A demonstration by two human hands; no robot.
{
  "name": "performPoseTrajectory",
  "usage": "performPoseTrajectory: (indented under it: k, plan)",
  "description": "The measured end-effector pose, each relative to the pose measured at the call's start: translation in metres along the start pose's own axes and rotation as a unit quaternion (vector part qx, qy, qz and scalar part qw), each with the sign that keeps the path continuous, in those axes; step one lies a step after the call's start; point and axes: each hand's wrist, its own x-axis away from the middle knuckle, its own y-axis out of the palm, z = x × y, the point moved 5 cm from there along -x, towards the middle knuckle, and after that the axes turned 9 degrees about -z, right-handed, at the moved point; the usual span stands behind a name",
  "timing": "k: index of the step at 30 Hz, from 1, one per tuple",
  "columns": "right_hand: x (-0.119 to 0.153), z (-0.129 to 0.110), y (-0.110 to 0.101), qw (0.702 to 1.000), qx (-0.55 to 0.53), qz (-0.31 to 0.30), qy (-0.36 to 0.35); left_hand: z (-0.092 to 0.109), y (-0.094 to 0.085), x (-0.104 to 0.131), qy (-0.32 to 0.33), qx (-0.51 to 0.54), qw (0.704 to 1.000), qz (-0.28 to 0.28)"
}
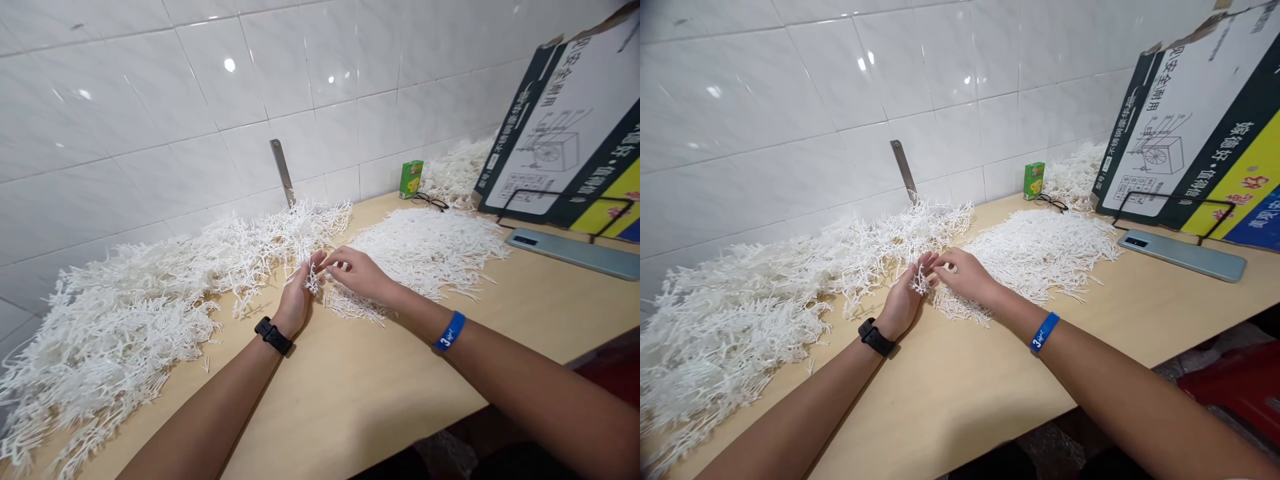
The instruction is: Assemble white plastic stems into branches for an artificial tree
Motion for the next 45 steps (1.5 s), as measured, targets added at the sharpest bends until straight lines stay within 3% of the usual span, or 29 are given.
performPoseTrajectory:
  k: [8, 13, 25, 33, 42, 45]
  plan:
    - [-0.001, -0.003, 0.02, 0.993, -0.107, -0.05, 0.021, -0.001, 0.004, -0.001, 0.023, -0.052, 0.997, -0.05]
    - [0.002, -0.009, 0.021, 0.987, -0.145, -0.068, 0.007, 0.002, 0.0, -0.002, 0.057, -0.064, 0.996, -0.021]
    - [0.003, -0.011, 0.018, 0.989, -0.135, -0.065, 0.004, 0.004, 0.002, -0.001, 0.047, -0.058, 0.997, -0.012]
    - [0.003, -0.003, 0.015, 0.999, -0.025, -0.024, 0.023, -0.006, -0.001, -0.003, 0.029, -0.041, 0.999, -0.017]
    - [0.001, -0.003, 0.019, 0.998, -0.059, -0.029, 0.004, -0.005, 0.001, -0.003, 0.038, -0.05, 0.997, -0.039]
    - [0.001, -0.009, 0.02, 0.997, -0.072, -0.038, -0.019, -0.005, -0.003, -0.003, 0.044, -0.058, 0.997, -0.02]
